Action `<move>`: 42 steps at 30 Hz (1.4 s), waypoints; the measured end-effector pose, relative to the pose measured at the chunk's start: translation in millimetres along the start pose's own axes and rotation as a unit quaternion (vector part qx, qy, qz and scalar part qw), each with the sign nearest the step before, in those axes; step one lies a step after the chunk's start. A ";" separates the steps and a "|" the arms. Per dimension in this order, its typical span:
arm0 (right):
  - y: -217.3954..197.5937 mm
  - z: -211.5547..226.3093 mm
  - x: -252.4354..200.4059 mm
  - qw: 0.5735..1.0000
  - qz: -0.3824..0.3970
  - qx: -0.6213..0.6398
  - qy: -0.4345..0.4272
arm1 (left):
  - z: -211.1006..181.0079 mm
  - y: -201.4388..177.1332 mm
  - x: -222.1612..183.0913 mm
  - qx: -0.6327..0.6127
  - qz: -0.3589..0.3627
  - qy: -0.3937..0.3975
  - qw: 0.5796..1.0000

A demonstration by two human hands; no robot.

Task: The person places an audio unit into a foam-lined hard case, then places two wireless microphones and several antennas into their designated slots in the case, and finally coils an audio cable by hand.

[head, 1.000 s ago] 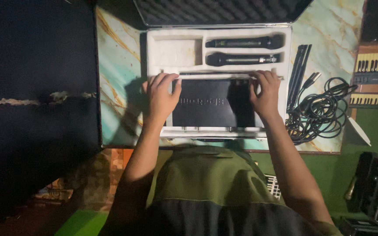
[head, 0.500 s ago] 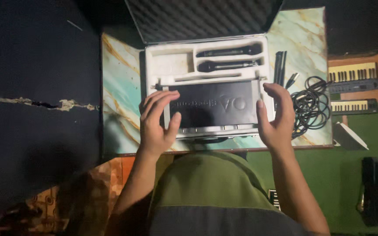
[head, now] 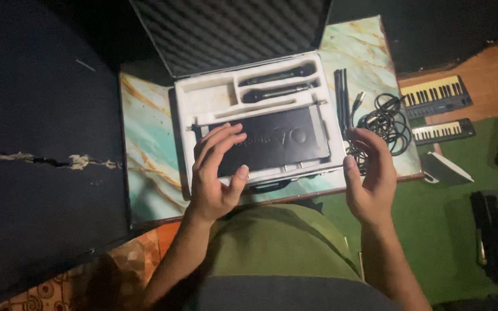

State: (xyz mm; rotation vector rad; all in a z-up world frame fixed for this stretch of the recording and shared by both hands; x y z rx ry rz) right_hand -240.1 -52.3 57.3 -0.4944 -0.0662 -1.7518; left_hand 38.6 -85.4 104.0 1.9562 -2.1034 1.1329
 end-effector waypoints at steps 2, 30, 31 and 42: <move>-9.2 -1.5 -3.0 1.000 -0.018 0.000 0.004 | -1.7 5.7 1.6 -0.004 0.004 0.003 1.000; -235.4 -94.7 30.7 0.997 -0.066 -0.002 0.050 | -62.6 228.4 69.0 -0.010 0.033 0.002 0.999; -239.2 -98.3 34.3 0.997 -0.061 0.006 0.052 | -64.8 232.1 68.7 -0.007 0.027 -0.005 1.000; -244.1 -139.8 69.3 0.997 -0.018 0.020 0.074 | -50.8 251.4 78.0 -0.008 -0.010 -0.073 0.997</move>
Point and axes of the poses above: each hand's wrist, its own x-axis towards the middle knuckle, its own y-axis out of the palm, z = x × y, the point moved 9 cm from there along x, towards the middle knuckle
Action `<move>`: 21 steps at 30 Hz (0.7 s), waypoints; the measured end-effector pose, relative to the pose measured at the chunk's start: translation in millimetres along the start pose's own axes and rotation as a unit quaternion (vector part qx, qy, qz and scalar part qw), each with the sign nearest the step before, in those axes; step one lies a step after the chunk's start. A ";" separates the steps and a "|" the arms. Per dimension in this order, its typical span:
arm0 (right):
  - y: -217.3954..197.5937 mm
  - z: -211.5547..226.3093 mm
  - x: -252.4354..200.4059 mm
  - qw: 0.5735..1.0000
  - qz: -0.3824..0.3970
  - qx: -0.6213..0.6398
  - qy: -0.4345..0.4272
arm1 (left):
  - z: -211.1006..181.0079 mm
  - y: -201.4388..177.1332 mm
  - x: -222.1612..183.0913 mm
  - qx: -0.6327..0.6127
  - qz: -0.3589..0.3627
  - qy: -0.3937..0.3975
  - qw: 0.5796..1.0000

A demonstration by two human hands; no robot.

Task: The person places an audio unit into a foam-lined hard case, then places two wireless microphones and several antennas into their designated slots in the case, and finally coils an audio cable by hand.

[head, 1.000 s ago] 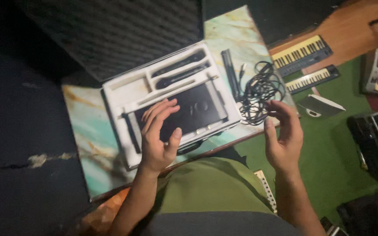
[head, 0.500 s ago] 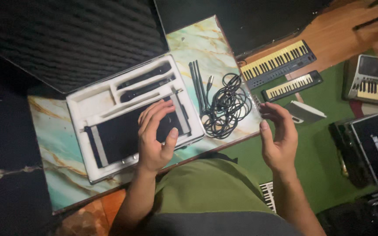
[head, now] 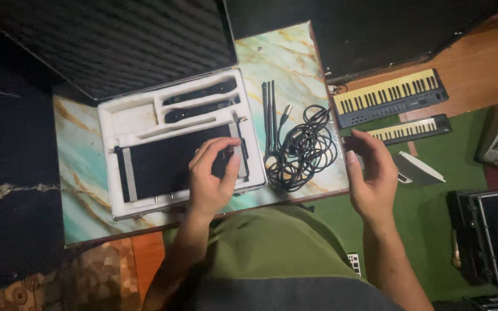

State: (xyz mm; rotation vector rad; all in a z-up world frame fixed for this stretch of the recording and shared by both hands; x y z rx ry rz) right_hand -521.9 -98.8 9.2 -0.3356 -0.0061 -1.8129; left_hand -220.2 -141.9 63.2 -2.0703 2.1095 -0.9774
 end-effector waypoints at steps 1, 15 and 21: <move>1.1 -4.9 2.9 1.000 0.000 -0.003 0.008 | 7.0 2.9 0.5 -0.001 0.004 -0.017 1.000; 70.1 -109.2 90.5 0.993 0.066 -0.059 0.080 | 160.2 105.9 45.4 0.107 0.009 -0.078 0.991; 129.5 -204.7 135.8 0.977 0.122 -0.131 0.117 | 223.7 159.1 61.9 0.211 0.056 -0.092 0.972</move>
Point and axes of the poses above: each hand's wrist, its own x-axis towards the middle knuckle, its own y-axis out of the palm, z = x × y, the point moved 9 cm from there along x, towards the middle knuckle
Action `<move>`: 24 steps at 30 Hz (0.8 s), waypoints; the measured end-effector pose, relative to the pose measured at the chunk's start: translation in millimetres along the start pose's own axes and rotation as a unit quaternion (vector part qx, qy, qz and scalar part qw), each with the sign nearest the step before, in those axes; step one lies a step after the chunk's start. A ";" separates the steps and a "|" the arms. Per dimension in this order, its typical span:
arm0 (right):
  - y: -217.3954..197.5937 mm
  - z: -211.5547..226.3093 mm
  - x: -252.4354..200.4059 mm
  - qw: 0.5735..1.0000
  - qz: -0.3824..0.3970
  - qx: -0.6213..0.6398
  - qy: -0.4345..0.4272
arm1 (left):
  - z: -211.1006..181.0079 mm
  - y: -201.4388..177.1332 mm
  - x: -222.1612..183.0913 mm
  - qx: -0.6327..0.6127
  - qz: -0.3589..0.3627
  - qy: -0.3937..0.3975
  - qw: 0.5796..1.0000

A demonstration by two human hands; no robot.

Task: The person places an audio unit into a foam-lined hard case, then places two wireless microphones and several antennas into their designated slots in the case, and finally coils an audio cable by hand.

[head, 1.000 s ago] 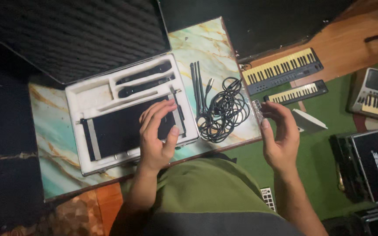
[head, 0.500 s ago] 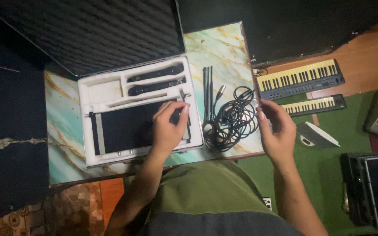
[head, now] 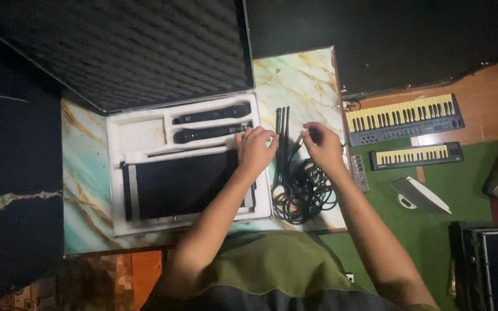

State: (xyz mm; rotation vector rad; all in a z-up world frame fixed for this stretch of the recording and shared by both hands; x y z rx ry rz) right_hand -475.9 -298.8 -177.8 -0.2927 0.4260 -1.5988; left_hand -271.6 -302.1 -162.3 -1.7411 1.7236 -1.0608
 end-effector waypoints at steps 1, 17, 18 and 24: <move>11.1 -10.7 14.1 1.000 0.005 -0.002 -0.001 | 2.0 12.7 4.7 0.024 0.015 0.009 1.000; 113.9 -91.6 96.5 0.990 0.075 -0.118 -0.020 | 35.8 109.6 25.3 0.236 0.111 0.049 0.964; 115.5 -89.5 95.3 0.990 0.079 -0.112 -0.018 | 35.1 109.6 23.1 0.241 0.106 0.053 0.963; 122.7 -89.5 102.8 0.978 0.094 -0.177 0.052 | 38.9 124.7 19.1 0.286 0.182 0.047 0.940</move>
Point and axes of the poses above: each hand's wrist, its own x-axis towards the middle knuckle, its own y-axis out of the palm, z = x × y, the point moved 9 cm from there along x, towards the middle knuckle
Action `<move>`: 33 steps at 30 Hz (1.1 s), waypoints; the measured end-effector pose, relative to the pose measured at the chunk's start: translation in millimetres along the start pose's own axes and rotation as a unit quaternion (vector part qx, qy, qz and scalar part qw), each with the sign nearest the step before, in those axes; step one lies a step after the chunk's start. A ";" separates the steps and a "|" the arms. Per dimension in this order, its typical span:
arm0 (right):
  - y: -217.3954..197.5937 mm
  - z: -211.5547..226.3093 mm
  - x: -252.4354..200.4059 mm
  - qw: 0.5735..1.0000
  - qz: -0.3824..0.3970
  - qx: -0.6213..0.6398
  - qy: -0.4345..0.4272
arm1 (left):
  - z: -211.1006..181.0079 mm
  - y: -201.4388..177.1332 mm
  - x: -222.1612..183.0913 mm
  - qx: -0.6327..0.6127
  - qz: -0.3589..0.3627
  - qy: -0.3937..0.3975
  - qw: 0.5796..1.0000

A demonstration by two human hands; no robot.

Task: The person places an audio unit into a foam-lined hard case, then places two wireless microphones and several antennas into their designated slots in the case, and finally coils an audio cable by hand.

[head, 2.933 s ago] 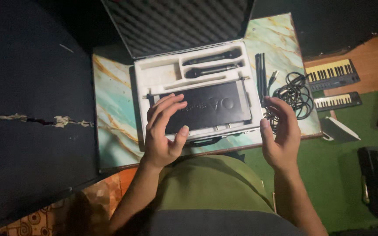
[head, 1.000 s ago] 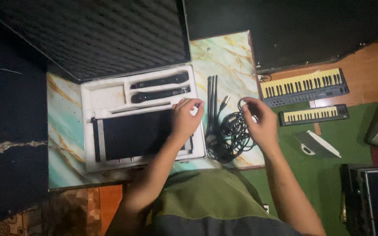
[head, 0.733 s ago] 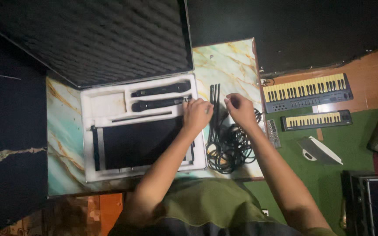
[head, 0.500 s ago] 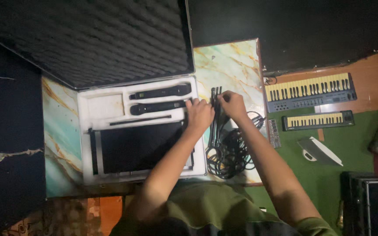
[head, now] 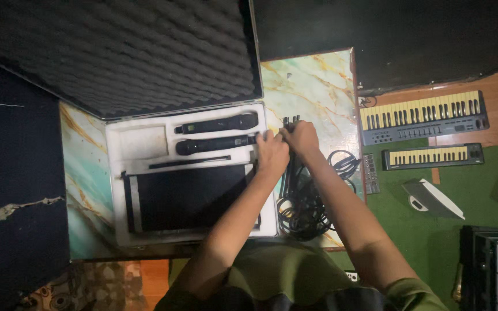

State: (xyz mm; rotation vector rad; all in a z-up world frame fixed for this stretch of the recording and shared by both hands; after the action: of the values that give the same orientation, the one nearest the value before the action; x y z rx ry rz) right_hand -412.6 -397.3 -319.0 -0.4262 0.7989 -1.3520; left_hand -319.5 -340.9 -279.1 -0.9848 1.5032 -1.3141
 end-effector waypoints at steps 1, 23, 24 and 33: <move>2.3 -2.9 0.9 1.000 0.003 -0.006 0.022 | 0.3 1.4 -0.2 0.007 0.005 0.001 1.000; -109.0 25.8 -82.8 0.977 -0.159 0.139 -0.027 | -9.9 -92.8 -53.7 -0.245 -0.090 -0.061 0.963; -116.3 26.6 -93.6 0.975 -0.163 0.146 -0.024 | -13.1 -100.9 -61.5 -0.252 -0.097 -0.058 0.961; -181.5 34.7 -163.6 0.914 -0.191 0.355 -0.040 | -24.5 -165.4 -111.7 -0.427 -0.104 -0.036 0.898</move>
State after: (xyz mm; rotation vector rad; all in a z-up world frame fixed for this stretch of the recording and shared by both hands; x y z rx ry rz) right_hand -516.2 -281.2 -127.4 -0.0522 0.1132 -1.8642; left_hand -307.9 -248.4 -100.9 -1.7589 1.9976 -0.6964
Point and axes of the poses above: each hand's wrist, its own x-axis towards the middle knuckle, its own y-axis out of the palm, z = x × y, the point moved 9 cm from there along x, towards the middle knuckle
